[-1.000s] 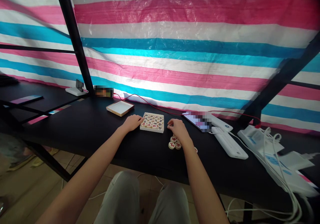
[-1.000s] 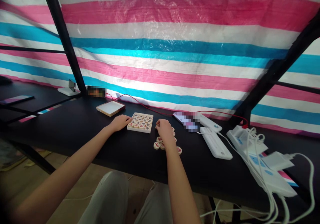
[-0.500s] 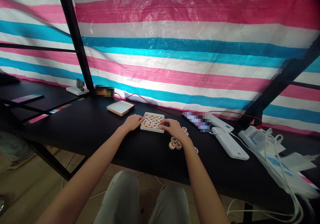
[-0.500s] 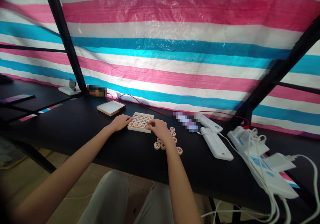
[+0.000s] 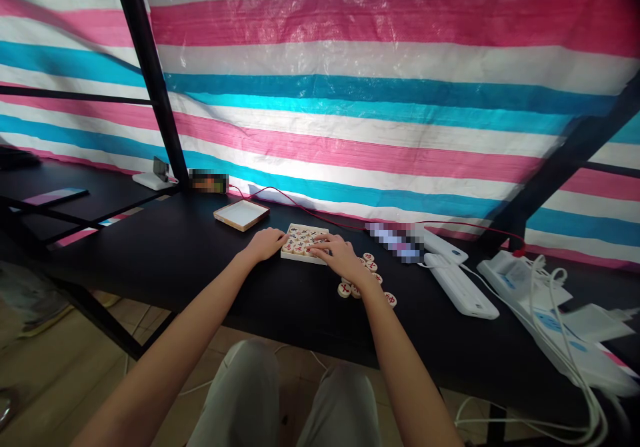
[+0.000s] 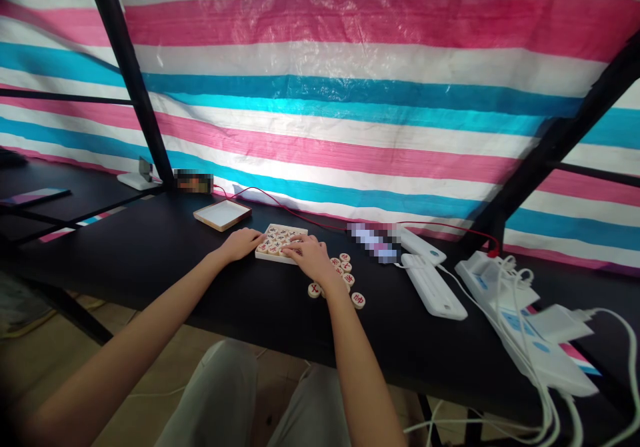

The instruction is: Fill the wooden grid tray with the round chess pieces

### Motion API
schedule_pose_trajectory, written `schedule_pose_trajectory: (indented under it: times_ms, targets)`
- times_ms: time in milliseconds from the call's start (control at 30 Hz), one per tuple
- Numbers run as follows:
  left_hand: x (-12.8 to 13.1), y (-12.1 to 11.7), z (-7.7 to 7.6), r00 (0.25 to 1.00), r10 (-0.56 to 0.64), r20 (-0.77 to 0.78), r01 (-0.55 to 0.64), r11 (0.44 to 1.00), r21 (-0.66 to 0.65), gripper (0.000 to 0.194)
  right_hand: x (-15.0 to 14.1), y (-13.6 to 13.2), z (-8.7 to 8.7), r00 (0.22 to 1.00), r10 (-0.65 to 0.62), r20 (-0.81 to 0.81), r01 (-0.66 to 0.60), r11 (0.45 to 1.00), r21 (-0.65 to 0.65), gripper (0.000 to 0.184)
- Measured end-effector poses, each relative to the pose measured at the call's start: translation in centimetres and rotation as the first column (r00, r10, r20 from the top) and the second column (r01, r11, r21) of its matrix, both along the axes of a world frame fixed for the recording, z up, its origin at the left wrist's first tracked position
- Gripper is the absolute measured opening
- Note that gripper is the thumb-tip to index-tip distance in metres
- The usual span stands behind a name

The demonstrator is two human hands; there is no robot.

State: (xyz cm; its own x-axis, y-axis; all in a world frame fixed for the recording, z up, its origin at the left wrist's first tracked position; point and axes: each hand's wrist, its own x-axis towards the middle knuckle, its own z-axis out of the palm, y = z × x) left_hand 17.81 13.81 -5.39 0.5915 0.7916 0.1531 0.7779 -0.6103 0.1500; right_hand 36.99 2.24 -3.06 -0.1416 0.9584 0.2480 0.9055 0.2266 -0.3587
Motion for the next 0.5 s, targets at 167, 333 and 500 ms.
schedule_pose_trajectory:
  times_ms: [167,333,500]
  targets:
    - [-0.01,-0.02,0.07,1.0,0.004,-0.007,-0.004,1.0,-0.008,0.052,0.14,0.09,-0.07,1.0,0.001,-0.011,-0.001,1.0,-0.016,0.027]
    - [0.01,-0.02,0.12,1.0,0.002,-0.009,-0.002,1.0,-0.016,0.052,0.21,-0.02,0.13,0.999,0.004,-0.032,-0.005,1.0,-0.019,0.027]
    - [0.03,-0.13,0.23,1.0,0.011,-0.011,-0.011,1.0,-0.023,0.052,0.22,-0.03,0.21,0.999,0.011,-0.034,-0.012,1.0,-0.024,0.026]
